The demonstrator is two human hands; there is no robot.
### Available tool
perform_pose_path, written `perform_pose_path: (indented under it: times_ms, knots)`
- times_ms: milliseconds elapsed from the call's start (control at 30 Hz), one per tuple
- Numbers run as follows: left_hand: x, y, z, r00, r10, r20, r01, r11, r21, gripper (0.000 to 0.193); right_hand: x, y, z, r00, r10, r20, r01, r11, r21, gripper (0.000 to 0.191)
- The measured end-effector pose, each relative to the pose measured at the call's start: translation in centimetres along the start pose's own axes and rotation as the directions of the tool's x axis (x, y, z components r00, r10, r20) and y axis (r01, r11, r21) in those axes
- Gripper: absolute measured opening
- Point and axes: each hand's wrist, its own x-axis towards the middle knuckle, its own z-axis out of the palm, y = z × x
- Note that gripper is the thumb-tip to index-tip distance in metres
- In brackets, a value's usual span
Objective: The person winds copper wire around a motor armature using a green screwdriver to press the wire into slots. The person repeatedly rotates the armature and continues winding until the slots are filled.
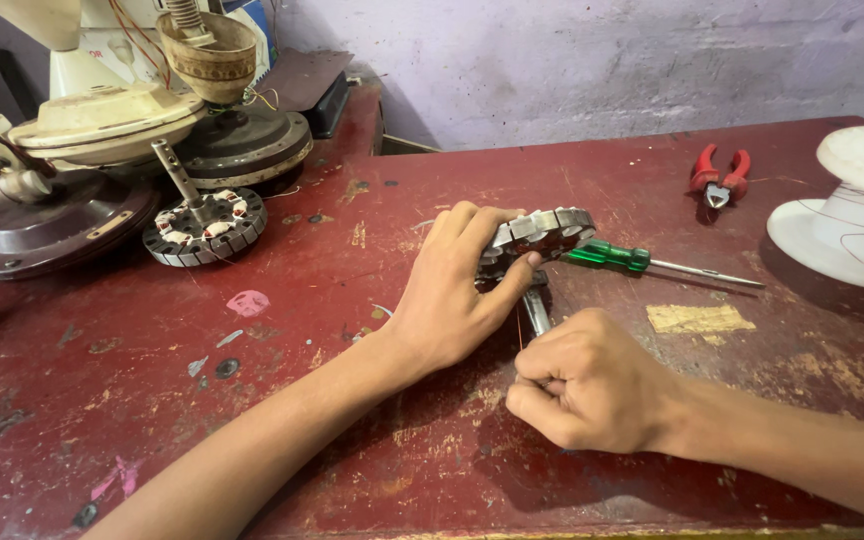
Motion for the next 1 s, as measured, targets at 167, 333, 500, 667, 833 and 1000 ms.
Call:
perform_pose_path:
  times_ms: [167, 333, 500, 667, 833, 1000]
  knots:
    - [0.0, -0.1, 0.1, 1.000, 0.014, 0.001, -0.014, 1.000, -0.006, 0.034, -0.2, 0.2, 0.2, 0.999, -0.028, 0.024, 0.027, 1.000, 0.002, 0.037]
    - [-0.1, -0.3, 0.2, 1.000, 0.000, -0.013, 0.000, 1.000, -0.011, 0.032, -0.1, 0.5, 0.2, 0.990, -0.133, 0.039, 0.134, 0.991, -0.031, 0.031]
    - [-0.3, -0.4, 0.5, 0.998, -0.036, -0.044, 0.035, 0.999, -0.020, 0.030, 0.1, 0.7, 0.4, 0.973, -0.212, 0.088, 0.221, 0.969, -0.112, 0.031]
    - [-0.2, -0.7, 0.5, 0.999, 0.038, -0.037, -0.038, 0.999, 0.005, 0.036, 0.7, 0.6, -0.7, 0.876, -0.481, 0.048, 0.465, 0.811, -0.356, 0.027]
    - [-0.4, -0.9, 0.5, 0.998, 0.058, -0.013, -0.059, 0.998, -0.022, 0.042, 1.8, 6.0, -7.0, 0.740, -0.609, -0.285, 0.299, 0.678, -0.672, 0.034]
    - [-0.2, -0.8, 0.5, 0.997, 0.073, -0.001, -0.073, 0.997, 0.004, 0.047, 0.6, 12.3, -11.6, 0.962, 0.177, -0.206, -0.269, 0.714, -0.647, 0.044]
